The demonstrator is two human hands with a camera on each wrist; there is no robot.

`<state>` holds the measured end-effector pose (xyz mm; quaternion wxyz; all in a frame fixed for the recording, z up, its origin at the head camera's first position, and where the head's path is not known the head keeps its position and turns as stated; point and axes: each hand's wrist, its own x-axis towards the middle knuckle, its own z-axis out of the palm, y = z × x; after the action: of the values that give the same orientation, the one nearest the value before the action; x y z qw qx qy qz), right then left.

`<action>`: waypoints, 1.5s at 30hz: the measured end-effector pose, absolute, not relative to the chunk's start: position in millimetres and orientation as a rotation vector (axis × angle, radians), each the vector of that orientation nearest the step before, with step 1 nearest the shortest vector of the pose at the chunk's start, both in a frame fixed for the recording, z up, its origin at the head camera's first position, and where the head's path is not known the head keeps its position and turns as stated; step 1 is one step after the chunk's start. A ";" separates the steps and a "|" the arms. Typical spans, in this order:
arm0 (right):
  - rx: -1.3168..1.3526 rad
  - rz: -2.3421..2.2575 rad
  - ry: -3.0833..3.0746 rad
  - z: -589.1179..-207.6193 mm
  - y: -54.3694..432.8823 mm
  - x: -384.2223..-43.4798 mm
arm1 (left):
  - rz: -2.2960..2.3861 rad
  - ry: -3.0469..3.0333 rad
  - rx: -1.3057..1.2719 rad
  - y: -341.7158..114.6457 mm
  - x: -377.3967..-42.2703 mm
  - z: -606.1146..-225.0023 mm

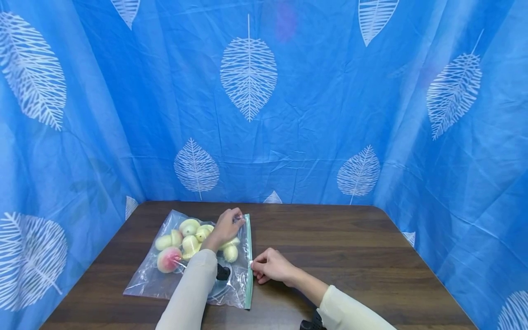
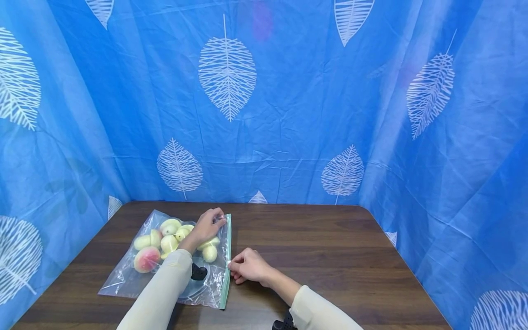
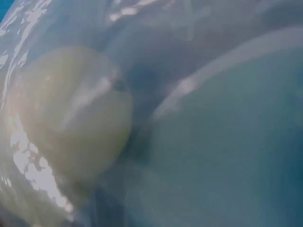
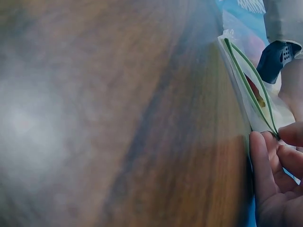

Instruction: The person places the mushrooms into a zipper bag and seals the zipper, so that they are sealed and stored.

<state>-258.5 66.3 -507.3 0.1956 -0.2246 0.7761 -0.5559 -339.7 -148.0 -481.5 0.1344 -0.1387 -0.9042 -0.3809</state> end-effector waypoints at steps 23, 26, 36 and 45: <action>-0.624 -1.525 2.165 -507.8 67.7 -246.1 | -1.066 -2.639 -0.405 -149.1 -338.2 -481.3; -0.626 -1.528 2.164 -508.1 67.5 -244.0 | -1.063 -2.647 -0.404 -149.7 -338.1 -481.9; -0.654 -1.515 2.157 -507.7 69.3 -235.3 | -0.954 -2.669 -0.457 -150.4 -338.3 -477.8; -0.659 -1.518 2.174 -510.0 69.5 -229.4 | -0.929 -2.729 -0.425 -150.6 -337.5 -477.3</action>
<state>-229.4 69.5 -510.0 0.2033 -0.2362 0.7791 -0.5439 -337.5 -150.6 -477.3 0.1135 -0.1450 -0.9305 -0.3167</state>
